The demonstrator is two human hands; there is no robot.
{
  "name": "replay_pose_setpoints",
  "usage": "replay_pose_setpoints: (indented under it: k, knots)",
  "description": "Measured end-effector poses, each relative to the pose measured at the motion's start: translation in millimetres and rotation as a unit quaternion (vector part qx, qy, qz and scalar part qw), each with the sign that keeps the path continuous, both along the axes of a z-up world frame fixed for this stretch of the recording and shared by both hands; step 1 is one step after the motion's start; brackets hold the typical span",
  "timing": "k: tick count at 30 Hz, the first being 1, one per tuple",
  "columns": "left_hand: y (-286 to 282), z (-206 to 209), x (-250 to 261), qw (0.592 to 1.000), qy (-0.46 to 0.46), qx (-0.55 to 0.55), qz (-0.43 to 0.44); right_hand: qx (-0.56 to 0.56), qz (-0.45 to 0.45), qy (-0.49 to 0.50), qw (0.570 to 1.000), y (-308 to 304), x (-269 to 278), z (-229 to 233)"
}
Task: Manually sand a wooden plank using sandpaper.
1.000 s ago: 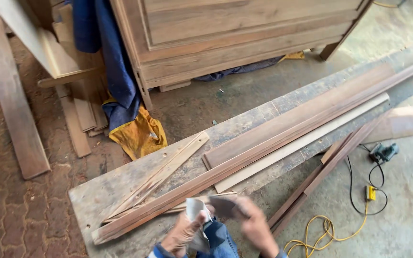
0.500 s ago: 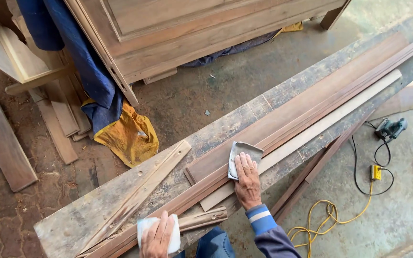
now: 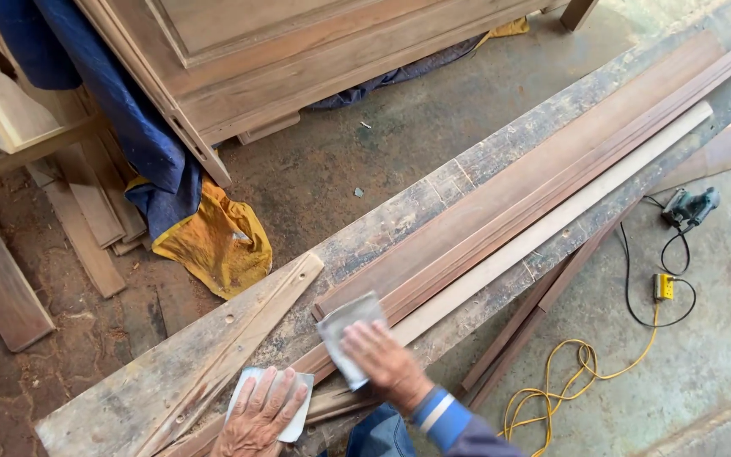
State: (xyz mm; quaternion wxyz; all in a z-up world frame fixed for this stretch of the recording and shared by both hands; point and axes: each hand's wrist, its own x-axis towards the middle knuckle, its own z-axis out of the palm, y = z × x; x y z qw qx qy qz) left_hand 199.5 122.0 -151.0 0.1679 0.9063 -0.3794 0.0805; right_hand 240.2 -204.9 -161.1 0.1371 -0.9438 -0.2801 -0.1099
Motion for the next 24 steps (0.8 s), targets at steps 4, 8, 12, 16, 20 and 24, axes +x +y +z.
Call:
replay_pose_setpoints:
  k: [4,8,12,16,20,24]
  knots:
    - [4.2,5.4,16.6,0.998,-0.007,0.011,-0.068,0.025,-0.075,0.073,0.994,-117.0,71.3,16.0]
    - [-2.7,-1.7,15.4,0.997,0.001,0.032,-0.069,0.027,-0.3,-0.038,0.953,-76.5,67.8,22.4]
    - [-11.8,-19.4,8.9,0.998,-0.057,0.011,-0.023,0.057,-0.08,-0.033,0.995,-20.8,26.4,25.4]
    - [-7.0,-40.7,1.2,0.999,-0.041,-0.002,-0.011,-0.005,-0.025,-0.06,0.998,-142.2,81.5,-4.1]
    - [-5.9,-65.9,-5.6,0.999,-0.044,0.014,0.0,-0.005,-0.214,-0.017,0.977,-152.5,98.1,26.9]
    - [-8.9,-82.4,-1.0,0.99,-0.137,0.023,0.015,0.032,-0.13,-0.061,0.989,-64.2,47.2,12.5]
